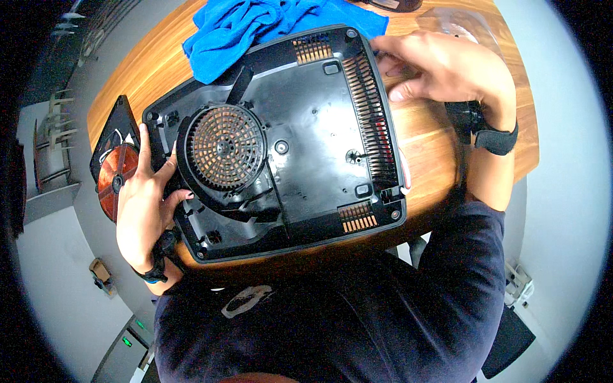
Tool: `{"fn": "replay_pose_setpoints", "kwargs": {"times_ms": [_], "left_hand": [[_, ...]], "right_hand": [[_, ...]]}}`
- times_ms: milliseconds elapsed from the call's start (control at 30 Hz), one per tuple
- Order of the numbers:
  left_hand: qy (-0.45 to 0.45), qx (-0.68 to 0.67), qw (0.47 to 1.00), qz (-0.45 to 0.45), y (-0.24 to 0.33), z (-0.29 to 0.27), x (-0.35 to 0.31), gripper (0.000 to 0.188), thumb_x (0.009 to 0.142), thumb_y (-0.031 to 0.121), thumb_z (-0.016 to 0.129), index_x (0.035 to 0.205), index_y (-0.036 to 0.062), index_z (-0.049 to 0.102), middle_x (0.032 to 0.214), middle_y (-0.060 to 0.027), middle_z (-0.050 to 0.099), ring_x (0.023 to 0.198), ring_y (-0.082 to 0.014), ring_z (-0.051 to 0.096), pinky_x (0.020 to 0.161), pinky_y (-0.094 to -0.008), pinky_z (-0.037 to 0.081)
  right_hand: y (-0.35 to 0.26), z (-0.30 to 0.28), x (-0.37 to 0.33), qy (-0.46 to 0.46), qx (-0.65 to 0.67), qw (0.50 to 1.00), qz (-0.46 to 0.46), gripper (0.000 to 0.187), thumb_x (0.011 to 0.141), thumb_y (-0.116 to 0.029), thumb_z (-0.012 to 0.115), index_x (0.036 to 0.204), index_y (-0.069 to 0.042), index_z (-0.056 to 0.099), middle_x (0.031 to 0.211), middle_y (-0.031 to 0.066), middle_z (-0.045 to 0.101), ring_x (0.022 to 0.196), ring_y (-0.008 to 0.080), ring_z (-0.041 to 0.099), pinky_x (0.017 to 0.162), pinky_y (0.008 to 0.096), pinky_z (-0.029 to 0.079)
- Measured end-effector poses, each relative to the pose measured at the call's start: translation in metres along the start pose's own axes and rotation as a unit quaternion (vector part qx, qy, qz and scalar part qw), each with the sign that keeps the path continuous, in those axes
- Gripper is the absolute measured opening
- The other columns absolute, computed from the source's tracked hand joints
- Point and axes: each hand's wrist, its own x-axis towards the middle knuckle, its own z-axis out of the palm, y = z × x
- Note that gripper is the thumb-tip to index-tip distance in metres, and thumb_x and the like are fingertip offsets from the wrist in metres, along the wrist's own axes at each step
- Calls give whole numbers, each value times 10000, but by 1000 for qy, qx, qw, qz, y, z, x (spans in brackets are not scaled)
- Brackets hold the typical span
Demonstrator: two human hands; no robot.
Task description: The person disassembles a small appliance, removes the heating coil, and wipes the interior housing with a blue cloth. They then wipe the heating coil and a circuit board before placing them back into the housing.
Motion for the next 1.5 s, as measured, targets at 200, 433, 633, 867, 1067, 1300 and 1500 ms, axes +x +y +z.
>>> {"fn": "replay_pose_setpoints", "kwargs": {"times_ms": [200, 433, 633, 867, 1067, 1300, 1500], "left_hand": [[-12, -2, 1000, -3, 2, -4, -1, 799, 772, 275, 957, 1529, 195, 718, 1801, -340, 266, 943, -402, 825, 860, -459, 672], [-33, -38, 997, -53, 4, 0, 0, 841, 730, 251, 973, 1531, 214, 717, 1839, -288, 191, 1073, -461, 778, 946, -520, 632], [-26, -36, 998, -32, 3, 0, 0, 838, 741, 270, 969, 1535, 199, 712, 1828, -300, 219, 1059, -467, 783, 927, -508, 643], [-39, 1, 999, -3, -4, -7, -3, 824, 831, 436, 914, 1591, 232, 670, 1786, -375, 277, 936, -382, 826, 835, -450, 664], [77, -71, 994, 12, -32, -21, -22, 574, 929, 415, 865, 1427, 151, 751, 1597, -174, 657, 1059, -383, 817, 902, -459, 661], [9, -54, 974, -220, -92, -16, -46, 1157, 745, 474, 1004, 1733, 233, 453, 1666, -354, 512, 1622, -493, 415, 1295, -547, 427], [6, -68, 986, -152, -144, 20, -38, 1316, 668, 526, 1040, 1772, 241, 382, 1731, -359, 421, 1696, -520, 234, 1343, -593, 340]], "right_hand": [[-3, 1, -2, -2, -58, 998, -1, 843, 851, -63, 900, 1589, 65, 513, 1316, 262, 784, 1293, 402, 744, 1070, 477, 602], [-5, 6, 3, 17, -66, 998, -3, 678, 859, -52, 891, 1460, 63, 599, 1228, 252, 801, 1228, 432, 747, 1028, 498, 590], [-8, 2, 5, 8, -68, 998, 9, 547, 864, -55, 874, 1352, 33, 642, 1114, 239, 806, 1093, 463, 758, 890, 521, 589], [-33, 2, 1, 5, -103, 987, 125, 632, 797, -40, 892, 1378, 35, 655, 1123, 244, 807, 1092, 470, 751, 923, 518, 573], [-23, 14, 4, 57, -68, 991, 99, 683, 776, -15, 866, 1422, 50, 655, 1144, 270, 804, 1122, 474, 746, 969, 514, 565], [-20, 15, 10, 64, -33, 997, 35, 583, 774, 19, 827, 1338, 33, 681, 1013, 273, 803, 969, 481, 765, 887, 495, 591], [-13, 15, 11, 63, -70, 995, 28, 502, 794, 19, 801, 1282, 38, 684, 975, 263, 795, 891, 441, 767, 824, 478, 593]]}}
